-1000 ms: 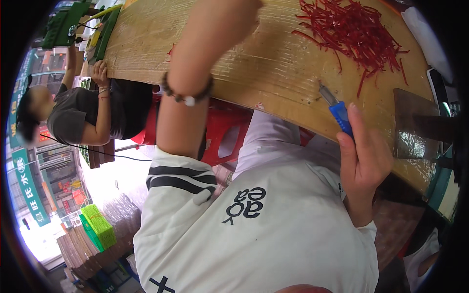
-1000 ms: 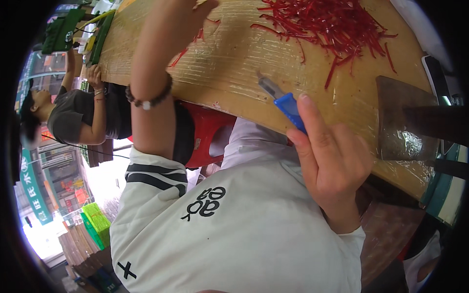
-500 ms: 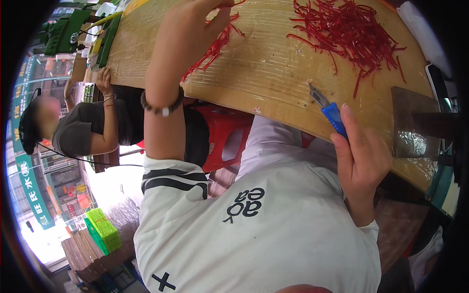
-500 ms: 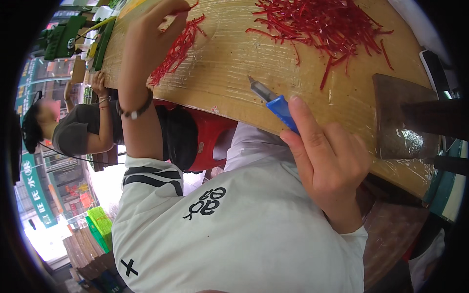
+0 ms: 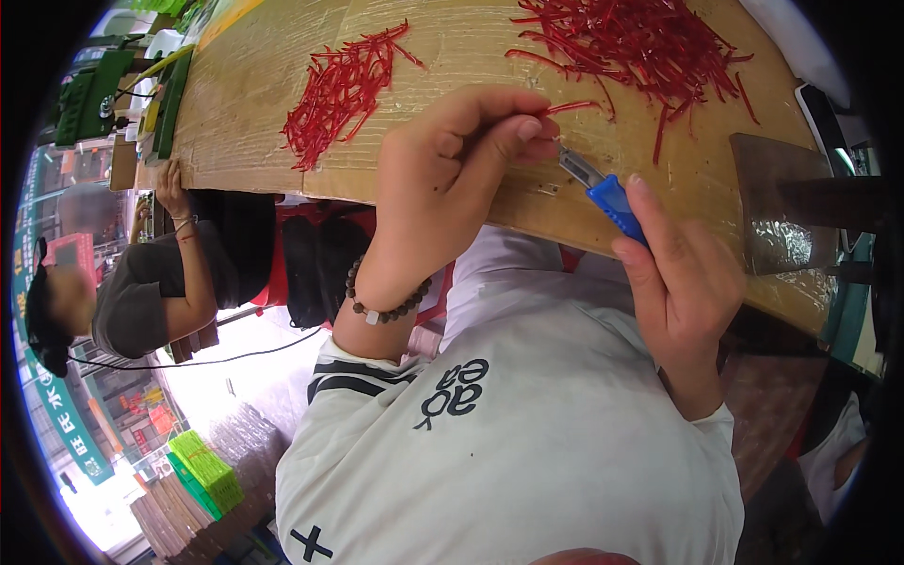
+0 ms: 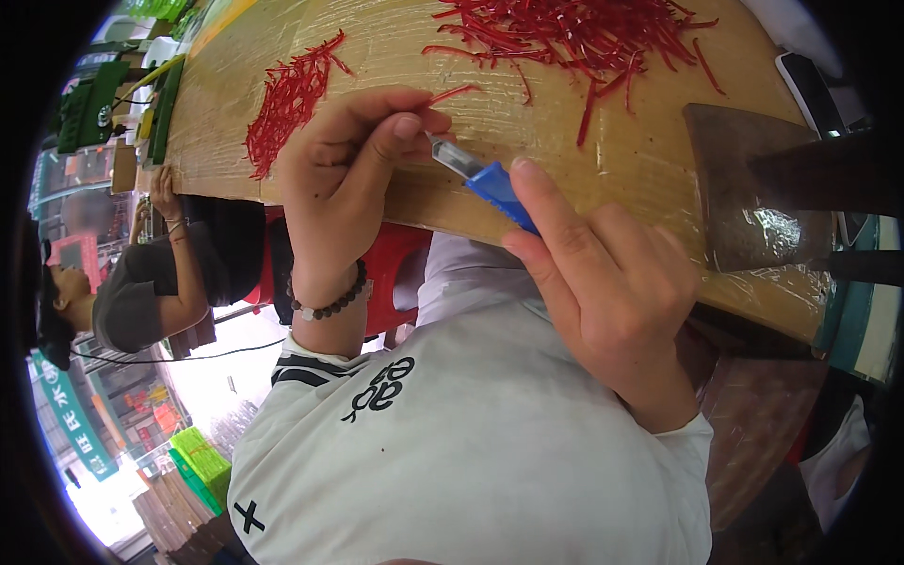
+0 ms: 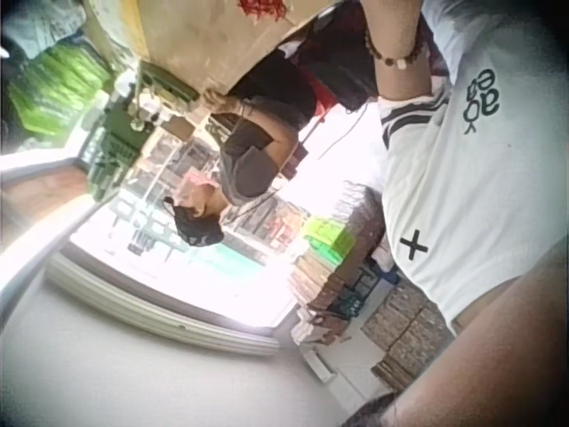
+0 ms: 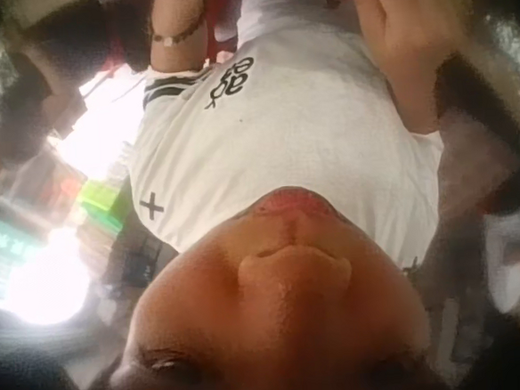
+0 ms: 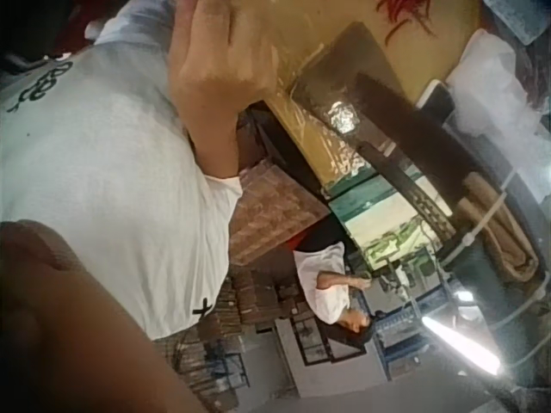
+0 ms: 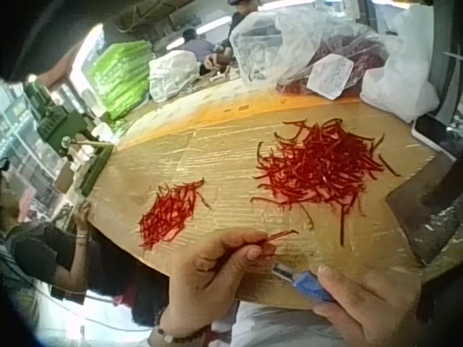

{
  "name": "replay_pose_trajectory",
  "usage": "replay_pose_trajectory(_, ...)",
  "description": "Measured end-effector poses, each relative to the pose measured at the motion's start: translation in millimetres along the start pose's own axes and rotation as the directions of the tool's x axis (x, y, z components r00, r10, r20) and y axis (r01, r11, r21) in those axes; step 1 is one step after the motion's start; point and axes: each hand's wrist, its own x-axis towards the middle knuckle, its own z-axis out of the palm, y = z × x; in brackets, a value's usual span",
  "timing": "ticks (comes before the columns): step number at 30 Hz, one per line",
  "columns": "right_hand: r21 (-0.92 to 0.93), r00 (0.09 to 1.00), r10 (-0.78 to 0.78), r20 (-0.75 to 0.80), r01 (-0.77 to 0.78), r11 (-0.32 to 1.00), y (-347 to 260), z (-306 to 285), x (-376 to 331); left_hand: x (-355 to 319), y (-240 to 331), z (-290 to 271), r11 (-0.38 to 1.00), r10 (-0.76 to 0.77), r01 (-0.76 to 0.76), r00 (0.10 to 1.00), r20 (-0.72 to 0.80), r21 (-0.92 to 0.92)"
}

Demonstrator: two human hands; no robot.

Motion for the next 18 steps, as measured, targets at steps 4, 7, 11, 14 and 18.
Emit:
replay_pose_trajectory(4, -0.027, 0.994, -0.040, -0.103, 0.037, 0.999, 5.5, 9.8, -2.2, -4.4, 2.9, 5.1, 0.998, -0.055, 0.054, 0.998, -0.021, -0.035)
replay_pose_trajectory(7, -0.026, 0.995, -0.039, -0.097, 0.037, 0.999, 5.8, 9.0, -2.9, -9.3, 6.3, 9.6, 0.985, -0.132, 0.129, 0.991, -0.021, -0.119)
replay_pose_trajectory(11, -0.003, 0.996, -0.033, -0.078, 0.033, 0.999, 4.4, 7.5, -3.5, -17.0, 8.8, 14.0, 0.974, -0.136, 0.127, 0.990, -0.036, -0.185)
replay_pose_trajectory(14, 0.042, 0.999, 0.020, 0.032, -0.021, 0.999, -1.5, -1.8, -1.9, -20.9, 5.0, 16.8, 0.996, -0.070, 0.065, 0.993, -0.095, -0.056)
replay_pose_trajectory(18, 0.000, 0.999, 0.032, 0.037, -0.032, 0.999, -3.3, 1.6, -0.9, -22.0, -15.2, 23.8, 0.963, 0.154, -0.097, 0.964, -0.215, 0.252)
